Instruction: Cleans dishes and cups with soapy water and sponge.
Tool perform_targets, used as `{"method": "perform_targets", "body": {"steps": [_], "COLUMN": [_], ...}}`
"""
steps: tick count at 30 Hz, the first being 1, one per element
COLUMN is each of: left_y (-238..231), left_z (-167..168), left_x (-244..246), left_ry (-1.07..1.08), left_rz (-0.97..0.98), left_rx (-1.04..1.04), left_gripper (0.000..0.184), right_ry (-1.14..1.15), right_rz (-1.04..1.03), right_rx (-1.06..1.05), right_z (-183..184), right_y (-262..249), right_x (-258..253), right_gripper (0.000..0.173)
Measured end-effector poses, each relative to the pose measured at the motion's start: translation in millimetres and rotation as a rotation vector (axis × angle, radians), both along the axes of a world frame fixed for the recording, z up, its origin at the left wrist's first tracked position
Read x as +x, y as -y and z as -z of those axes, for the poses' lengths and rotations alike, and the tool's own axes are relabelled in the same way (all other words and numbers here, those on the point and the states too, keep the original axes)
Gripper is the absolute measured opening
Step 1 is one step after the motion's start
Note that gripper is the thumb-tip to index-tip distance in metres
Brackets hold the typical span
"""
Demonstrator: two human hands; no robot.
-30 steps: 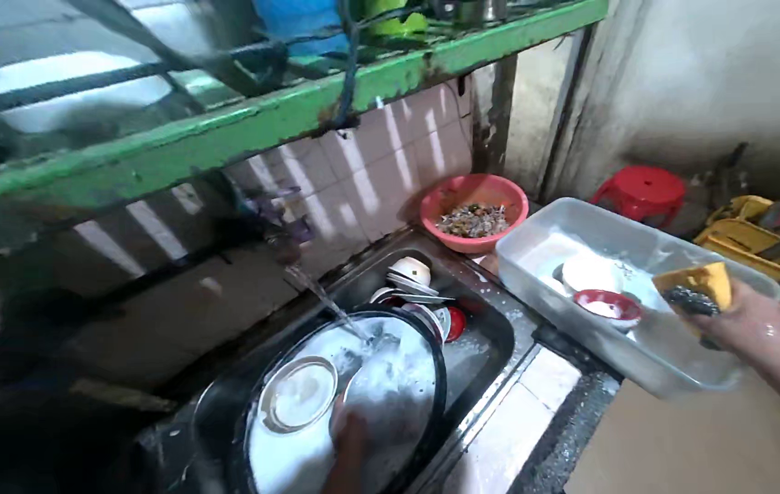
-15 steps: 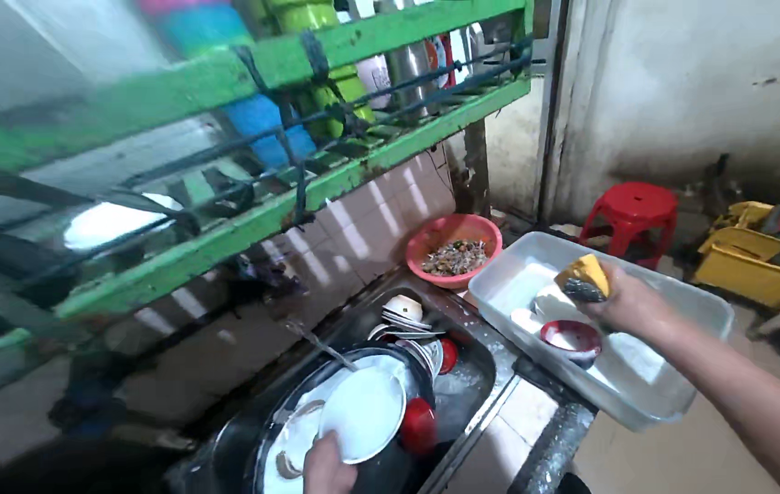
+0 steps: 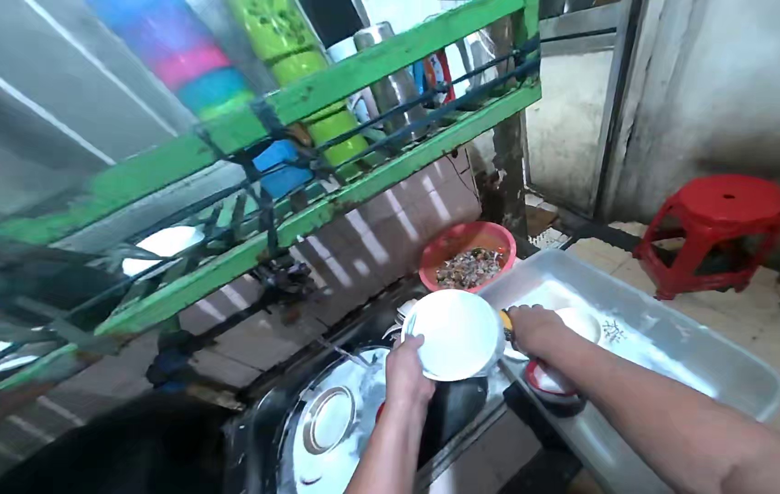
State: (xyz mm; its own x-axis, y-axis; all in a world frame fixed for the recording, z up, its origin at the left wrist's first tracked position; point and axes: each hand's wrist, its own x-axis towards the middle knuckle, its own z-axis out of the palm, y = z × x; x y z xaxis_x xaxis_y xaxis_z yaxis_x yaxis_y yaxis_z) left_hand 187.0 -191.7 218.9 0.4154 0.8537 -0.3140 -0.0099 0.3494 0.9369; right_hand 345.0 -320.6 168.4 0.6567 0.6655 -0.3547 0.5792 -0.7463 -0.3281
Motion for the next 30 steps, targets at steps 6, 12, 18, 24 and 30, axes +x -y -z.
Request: {"method": "perform_targets", "body": {"steps": [6, 12, 18, 24, 30], "left_y": [38, 18, -75, -122, -122], "left_z": [-26, -27, 50, 124, 179], "left_x": [41, 32, -49, -103, -116], "left_ry": [-0.204, -0.304, -0.431, -0.822, -0.858], "left_rz": [0.116, 0.106, -0.109, 0.05, 0.213], "left_rx": [0.426, 0.922, 0.545, 0.576, 0.708], "left_gripper": [0.039, 0.049, 0.062, 0.056, 0.049], "right_ry": [-0.036, -0.036, -0.109, 0.049, 0.063], "right_rz": [-0.042, -0.209, -0.018, 0.245, 0.361], "right_rx": [0.239, 0.158, 0.109, 0.268, 0.131], "right_z": [-13, -20, -21, -38, -28], "right_y": [20, 29, 60, 117, 160], "right_x": [-12, 2, 29, 17, 6], "right_gripper": [0.045, 0.028, 0.06, 0.035, 0.036]}}
